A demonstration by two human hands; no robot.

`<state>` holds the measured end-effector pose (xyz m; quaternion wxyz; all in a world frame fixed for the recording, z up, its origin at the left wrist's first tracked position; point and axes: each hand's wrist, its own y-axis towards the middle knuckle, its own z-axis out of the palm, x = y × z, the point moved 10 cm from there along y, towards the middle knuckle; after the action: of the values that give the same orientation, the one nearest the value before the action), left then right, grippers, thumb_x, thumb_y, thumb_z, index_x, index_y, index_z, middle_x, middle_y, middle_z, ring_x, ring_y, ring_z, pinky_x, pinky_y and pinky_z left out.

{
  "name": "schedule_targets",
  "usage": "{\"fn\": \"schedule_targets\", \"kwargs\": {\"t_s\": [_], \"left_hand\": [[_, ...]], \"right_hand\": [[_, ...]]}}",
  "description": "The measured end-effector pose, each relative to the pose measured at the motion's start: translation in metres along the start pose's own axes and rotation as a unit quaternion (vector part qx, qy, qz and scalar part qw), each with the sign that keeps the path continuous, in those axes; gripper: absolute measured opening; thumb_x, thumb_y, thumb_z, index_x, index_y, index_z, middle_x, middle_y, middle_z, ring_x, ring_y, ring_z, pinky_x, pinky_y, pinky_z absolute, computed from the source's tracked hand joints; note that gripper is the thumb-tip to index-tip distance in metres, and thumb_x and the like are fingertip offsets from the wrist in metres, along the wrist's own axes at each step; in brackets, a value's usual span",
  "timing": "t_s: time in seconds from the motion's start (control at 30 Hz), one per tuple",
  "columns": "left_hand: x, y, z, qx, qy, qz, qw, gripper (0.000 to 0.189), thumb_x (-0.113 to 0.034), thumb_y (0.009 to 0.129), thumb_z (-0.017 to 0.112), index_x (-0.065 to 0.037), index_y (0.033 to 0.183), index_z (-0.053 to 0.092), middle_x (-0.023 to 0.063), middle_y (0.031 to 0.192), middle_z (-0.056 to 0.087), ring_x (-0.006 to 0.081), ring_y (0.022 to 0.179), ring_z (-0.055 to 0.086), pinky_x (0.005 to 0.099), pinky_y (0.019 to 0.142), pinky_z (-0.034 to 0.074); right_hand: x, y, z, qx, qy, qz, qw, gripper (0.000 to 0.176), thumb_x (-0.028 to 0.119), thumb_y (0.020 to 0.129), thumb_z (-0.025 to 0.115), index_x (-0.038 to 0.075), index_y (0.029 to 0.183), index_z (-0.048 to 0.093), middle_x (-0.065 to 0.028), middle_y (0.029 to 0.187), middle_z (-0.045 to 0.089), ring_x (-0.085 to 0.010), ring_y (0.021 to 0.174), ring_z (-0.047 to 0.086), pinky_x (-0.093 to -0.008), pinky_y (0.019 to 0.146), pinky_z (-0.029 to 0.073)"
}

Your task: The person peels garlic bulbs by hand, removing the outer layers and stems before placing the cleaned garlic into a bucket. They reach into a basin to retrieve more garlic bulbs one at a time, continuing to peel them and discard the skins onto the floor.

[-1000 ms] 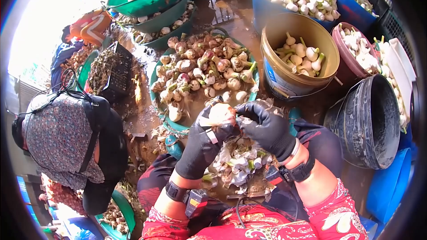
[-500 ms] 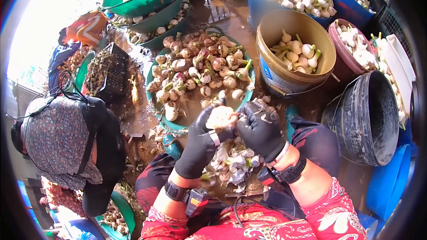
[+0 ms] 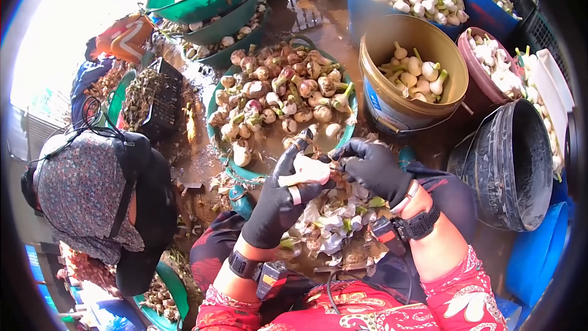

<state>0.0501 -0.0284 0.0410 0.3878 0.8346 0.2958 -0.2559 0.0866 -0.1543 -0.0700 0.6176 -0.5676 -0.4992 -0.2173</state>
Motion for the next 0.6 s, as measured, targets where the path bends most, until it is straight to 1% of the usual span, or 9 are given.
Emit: {"fn": "schedule_targets", "kwargs": {"t_s": [0.07,0.1,0.2,0.27,0.33,0.4,0.47,0.53,0.6], "left_hand": [[0.040,-0.014,0.014,-0.051,-0.302,-0.279,0.910,0.063,0.004,0.081,0.064,-0.001,0.138,0.037,0.0109,0.103,0.060,0.0179,0.095,0.058,0.0290,0.087,0.047],[0.045,-0.015,0.022,-0.028,-0.308,-0.287,0.906,0.080,0.006,0.081,0.063,0.001,0.145,0.015,0.0101,0.111,0.058,0.0161,0.099,0.057,0.0284,0.092,0.044],[0.055,-0.024,0.041,-0.063,-0.454,-0.339,0.821,0.081,0.008,0.080,0.063,-0.002,0.146,0.017,0.0126,0.126,0.052,0.0180,0.112,0.053,0.0295,0.095,0.043],[0.046,-0.017,0.042,-0.039,-0.438,-0.318,0.840,0.082,0.009,0.079,0.061,-0.002,0.147,0.015,0.0150,0.139,0.041,0.0199,0.123,0.045,0.0296,0.096,0.042],[0.034,-0.009,0.041,-0.096,-0.594,-0.312,0.736,0.079,0.011,0.079,0.055,-0.002,0.147,0.016,0.0158,0.144,0.035,0.0221,0.129,0.039,0.0314,0.098,0.041],[0.057,-0.016,0.021,-0.100,-0.470,-0.311,0.820,0.062,0.006,0.082,0.052,0.001,0.140,0.030,0.0148,0.128,0.051,0.0261,0.117,0.052,0.0372,0.098,0.043],[0.086,-0.036,0.017,-0.175,-0.599,-0.379,0.684,0.038,-0.001,0.086,0.053,0.003,0.123,0.048,0.0124,0.109,0.061,0.0235,0.102,0.060,0.0328,0.091,0.047],[0.096,-0.044,0.013,-0.048,-0.281,-0.440,0.851,0.012,-0.005,0.083,0.054,-0.001,0.088,0.064,0.0107,0.086,0.064,0.0234,0.088,0.063,0.0343,0.074,0.051],[0.090,-0.041,0.037,0.210,0.199,-0.283,0.914,0.017,-0.001,0.071,0.055,0.000,0.086,0.063,0.0163,0.089,0.064,0.0314,0.088,0.063,0.0374,0.074,0.049]], "right_hand": [[0.002,0.002,0.000,0.012,0.088,-0.065,0.994,0.028,0.012,0.090,0.053,0.003,0.116,0.057,-0.0048,0.091,0.062,-0.0090,0.078,0.057,-0.0232,0.067,0.047],[0.010,-0.006,0.008,0.064,0.175,-0.077,0.979,0.028,0.014,0.092,0.051,0.003,0.117,0.057,-0.0046,0.094,0.061,-0.0084,0.078,0.056,-0.0229,0.065,0.046],[0.035,-0.012,0.039,0.193,0.269,-0.187,0.925,0.028,0.017,0.096,0.046,0.001,0.118,0.052,-0.0035,0.100,0.056,-0.0096,0.090,0.055,-0.0234,0.076,0.047],[0.024,-0.010,0.029,0.154,0.265,-0.172,0.936,0.034,0.022,0.090,0.060,0.002,0.116,0.052,-0.0064,0.095,0.060,-0.0113,0.082,0.060,-0.0272,0.072,0.052],[0.012,-0.009,0.028,0.133,0.350,-0.080,0.924,0.047,0.016,0.085,0.065,0.002,0.125,0.046,-0.0075,0.096,0.060,-0.0124,0.082,0.060,-0.0272,0.074,0.052],[0.019,-0.013,0.024,0.177,0.413,-0.095,0.888,0.062,0.009,0.081,0.067,0.002,0.134,0.036,-0.0075,0.096,0.060,-0.0135,0.084,0.060,-0.0272,0.074,0.052],[0.026,-0.020,0.018,0.179,0.379,-0.109,0.901,0.072,0.005,0.078,0.067,0.003,0.139,0.030,-0.0078,0.098,0.060,-0.0145,0.087,0.061,-0.0276,0.077,0.052],[0.030,-0.024,0.009,0.151,0.368,-0.141,0.907,0.076,0.004,0.075,0.069,0.004,0.141,0.030,-0.0088,0.100,0.060,-0.0157,0.090,0.061,-0.0285,0.081,0.051],[0.027,-0.022,0.005,0.150,0.352,-0.147,0.912,0.074,0.005,0.075,0.069,0.004,0.140,0.033,-0.0069,0.100,0.059,-0.0127,0.090,0.059,-0.0271,0.083,0.049]]}}
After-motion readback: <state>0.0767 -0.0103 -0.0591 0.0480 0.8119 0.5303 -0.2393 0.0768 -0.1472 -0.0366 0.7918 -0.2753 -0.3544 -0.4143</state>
